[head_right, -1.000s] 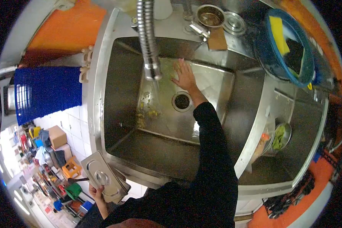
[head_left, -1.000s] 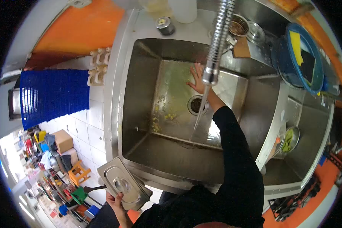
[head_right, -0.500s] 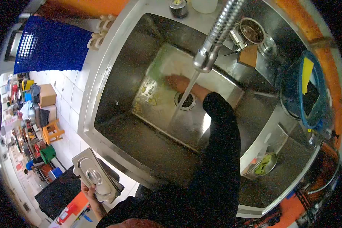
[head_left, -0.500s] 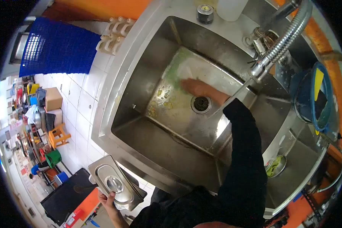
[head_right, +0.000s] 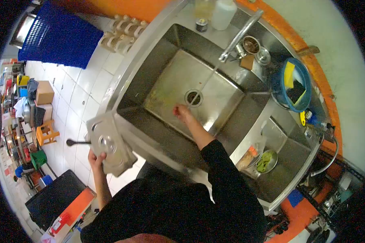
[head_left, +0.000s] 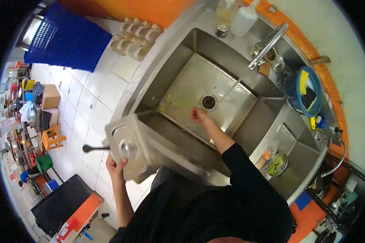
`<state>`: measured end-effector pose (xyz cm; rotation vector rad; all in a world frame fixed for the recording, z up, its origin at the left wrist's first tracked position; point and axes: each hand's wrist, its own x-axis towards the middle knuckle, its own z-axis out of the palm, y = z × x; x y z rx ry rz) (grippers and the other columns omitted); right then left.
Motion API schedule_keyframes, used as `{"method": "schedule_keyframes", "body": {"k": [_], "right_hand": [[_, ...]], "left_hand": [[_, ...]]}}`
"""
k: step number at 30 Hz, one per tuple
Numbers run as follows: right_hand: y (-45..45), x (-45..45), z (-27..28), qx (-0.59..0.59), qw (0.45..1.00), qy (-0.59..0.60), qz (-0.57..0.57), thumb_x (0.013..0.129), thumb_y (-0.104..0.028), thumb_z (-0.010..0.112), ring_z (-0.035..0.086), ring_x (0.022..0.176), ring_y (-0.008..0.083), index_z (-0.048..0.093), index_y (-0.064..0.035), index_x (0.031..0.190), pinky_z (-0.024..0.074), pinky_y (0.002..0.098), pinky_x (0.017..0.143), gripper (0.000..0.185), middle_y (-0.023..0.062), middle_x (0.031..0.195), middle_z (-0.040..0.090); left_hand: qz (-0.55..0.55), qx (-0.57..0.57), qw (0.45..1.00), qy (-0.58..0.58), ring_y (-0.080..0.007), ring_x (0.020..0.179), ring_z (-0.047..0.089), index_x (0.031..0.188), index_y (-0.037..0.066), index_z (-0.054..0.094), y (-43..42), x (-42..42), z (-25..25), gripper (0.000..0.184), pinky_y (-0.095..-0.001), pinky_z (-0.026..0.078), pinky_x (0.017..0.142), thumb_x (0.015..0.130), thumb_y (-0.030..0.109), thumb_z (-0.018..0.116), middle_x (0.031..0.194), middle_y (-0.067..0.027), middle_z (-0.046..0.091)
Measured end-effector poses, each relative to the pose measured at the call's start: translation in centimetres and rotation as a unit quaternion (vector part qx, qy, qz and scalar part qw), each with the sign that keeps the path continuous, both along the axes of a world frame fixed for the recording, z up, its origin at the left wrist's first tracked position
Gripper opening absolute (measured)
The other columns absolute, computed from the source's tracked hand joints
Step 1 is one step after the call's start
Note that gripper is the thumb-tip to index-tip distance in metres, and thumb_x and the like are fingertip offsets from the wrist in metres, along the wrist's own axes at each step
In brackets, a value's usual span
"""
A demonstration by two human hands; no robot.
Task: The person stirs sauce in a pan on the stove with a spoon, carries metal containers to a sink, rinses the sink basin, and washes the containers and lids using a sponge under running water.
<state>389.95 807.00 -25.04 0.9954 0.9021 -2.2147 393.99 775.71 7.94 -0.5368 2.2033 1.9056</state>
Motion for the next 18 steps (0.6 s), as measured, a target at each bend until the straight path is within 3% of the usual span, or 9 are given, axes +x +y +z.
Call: {"method": "schedule_keyframes", "body": {"k": [3,6,9,12,14,16,18], "right_hand": [[-1.3,-0.3,4.2,-0.093,0.964,-0.165,-0.185,0.090,-0.018,0.044,0.039,0.041,0.0154,0.044,-0.0103,0.063,0.0297,0.0275,0.035,0.027,0.0014,0.047,0.038],[-1.0,1.4,3.7,-0.091,0.968,-0.146,-0.184,0.091,-0.025,0.041,0.032,0.036,0.0132,0.039,-0.0115,0.061,0.0205,0.0258,0.032,0.033,-0.0001,0.044,0.030],[-2.9,0.7,4.5,0.035,0.953,-0.180,-0.241,0.089,-0.032,0.040,0.024,0.035,0.0111,0.039,-0.0176,0.060,0.0187,0.0265,0.032,0.033,-0.0020,0.044,0.025],[-6.2,-1.5,-3.2,0.073,0.985,-0.134,-0.082,0.089,-0.034,0.040,0.032,0.038,0.0125,0.043,-0.0153,0.064,0.0255,0.0280,0.035,0.031,-0.0010,0.048,0.032],[-11.5,-4.3,-7.2,0.102,0.988,-0.077,0.091,0.088,-0.032,0.040,0.045,0.049,0.0162,0.050,-0.0116,0.072,0.0383,0.0323,0.047,0.028,0.0025,0.057,0.045],[-15.5,-6.4,-4.5,0.044,0.987,0.075,0.137,0.089,-0.031,0.038,0.054,0.068,0.0217,0.056,-0.0066,0.086,0.0439,0.0367,0.065,0.030,0.0072,0.075,0.055],[-18.5,-8.8,-6.0,0.002,0.984,0.116,0.135,0.088,-0.028,0.040,0.055,0.066,0.0232,0.056,-0.0056,0.087,0.0451,0.0374,0.062,0.028,0.0087,0.076,0.056]], "left_hand": [[-0.013,0.041,0.999,0.017,-0.0125,0.081,0.057,0.104,-0.001,0.054,-1.5,-2.0,0.3,0.040,-0.0254,0.044,0.075,0.069,0.012,0.068,0.093,-0.0063,0.061],[-0.015,0.054,0.998,0.017,-0.0122,0.079,0.057,0.105,-0.002,0.053,-3.7,-3.2,1.0,0.040,-0.0242,0.044,0.074,0.069,0.010,0.067,0.091,-0.0061,0.061],[0.003,0.045,0.999,0.026,-0.0119,0.079,0.057,0.106,-0.002,0.052,-6.2,-4.0,1.0,0.041,-0.0238,0.044,0.074,0.070,0.011,0.068,0.092,-0.0061,0.060],[0.026,0.015,0.999,0.033,-0.0114,0.079,0.056,0.106,-0.002,0.052,-9.2,-4.4,0.4,0.041,-0.0233,0.043,0.073,0.071,0.014,0.068,0.092,-0.0055,0.060],[0.025,-0.014,0.999,0.027,-0.0107,0.078,0.053,0.105,-0.002,0.052,-10.6,-4.4,0.3,0.041,-0.0223,0.042,0.070,0.072,0.016,0.067,0.092,-0.0041,0.058],[0.036,-0.010,0.999,0.001,-0.0132,0.085,0.056,0.107,-0.002,0.052,-12.5,-4.0,-0.4,0.043,-0.0260,0.042,0.079,0.068,0.009,0.067,0.095,-0.0063,0.059],[0.063,-0.003,0.998,-0.004,-0.0135,0.084,0.056,0.106,-0.002,0.053,-13.2,-3.9,-1.4,0.042,-0.0261,0.043,0.078,0.069,0.010,0.068,0.094,-0.0069,0.060]]}}
